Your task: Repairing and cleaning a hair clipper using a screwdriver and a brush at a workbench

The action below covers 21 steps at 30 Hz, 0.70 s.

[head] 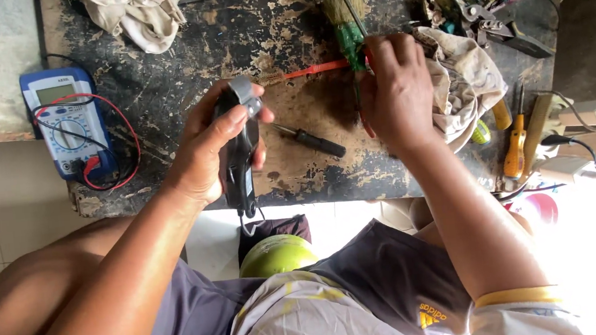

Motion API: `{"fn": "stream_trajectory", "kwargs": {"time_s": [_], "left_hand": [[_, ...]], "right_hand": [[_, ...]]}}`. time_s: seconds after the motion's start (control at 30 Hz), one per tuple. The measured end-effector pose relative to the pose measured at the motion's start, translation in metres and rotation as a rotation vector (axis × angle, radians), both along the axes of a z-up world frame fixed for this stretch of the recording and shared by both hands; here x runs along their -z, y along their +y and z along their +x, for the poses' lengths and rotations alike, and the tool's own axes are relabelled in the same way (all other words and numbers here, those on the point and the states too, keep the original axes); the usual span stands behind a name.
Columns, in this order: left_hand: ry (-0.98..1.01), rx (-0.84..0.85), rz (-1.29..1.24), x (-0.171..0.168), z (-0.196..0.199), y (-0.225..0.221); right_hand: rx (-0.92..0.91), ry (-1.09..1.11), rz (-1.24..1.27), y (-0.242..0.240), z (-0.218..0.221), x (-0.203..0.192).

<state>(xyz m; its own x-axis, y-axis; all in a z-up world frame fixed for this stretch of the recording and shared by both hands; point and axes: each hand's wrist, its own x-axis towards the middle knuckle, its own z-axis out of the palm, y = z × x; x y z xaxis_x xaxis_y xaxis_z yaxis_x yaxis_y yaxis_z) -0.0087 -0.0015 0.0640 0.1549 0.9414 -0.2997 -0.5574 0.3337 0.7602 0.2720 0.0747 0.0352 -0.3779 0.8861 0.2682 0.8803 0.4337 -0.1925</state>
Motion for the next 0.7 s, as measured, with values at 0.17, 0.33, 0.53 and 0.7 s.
{"fn": "stream_trajectory", "kwargs": {"time_s": [0.17, 0.33, 0.53, 0.7], "left_hand": [[-0.038, 0.133, 0.019, -0.003, -0.004, 0.0], [-0.038, 0.142, 0.022, 0.0, -0.009, -0.004], [0.082, 0.15, 0.052, 0.002, -0.016, -0.004], [0.316, 0.169, 0.102, -0.003, -0.009, -0.004]], "right_hand": [[0.054, 0.091, -0.101, 0.01, 0.015, 0.01], [-0.067, 0.171, -0.002, -0.002, 0.005, -0.018], [-0.274, 0.415, -0.151, -0.02, 0.004, -0.034], [-0.228, 0.706, -0.481, -0.042, -0.016, -0.034]]}}
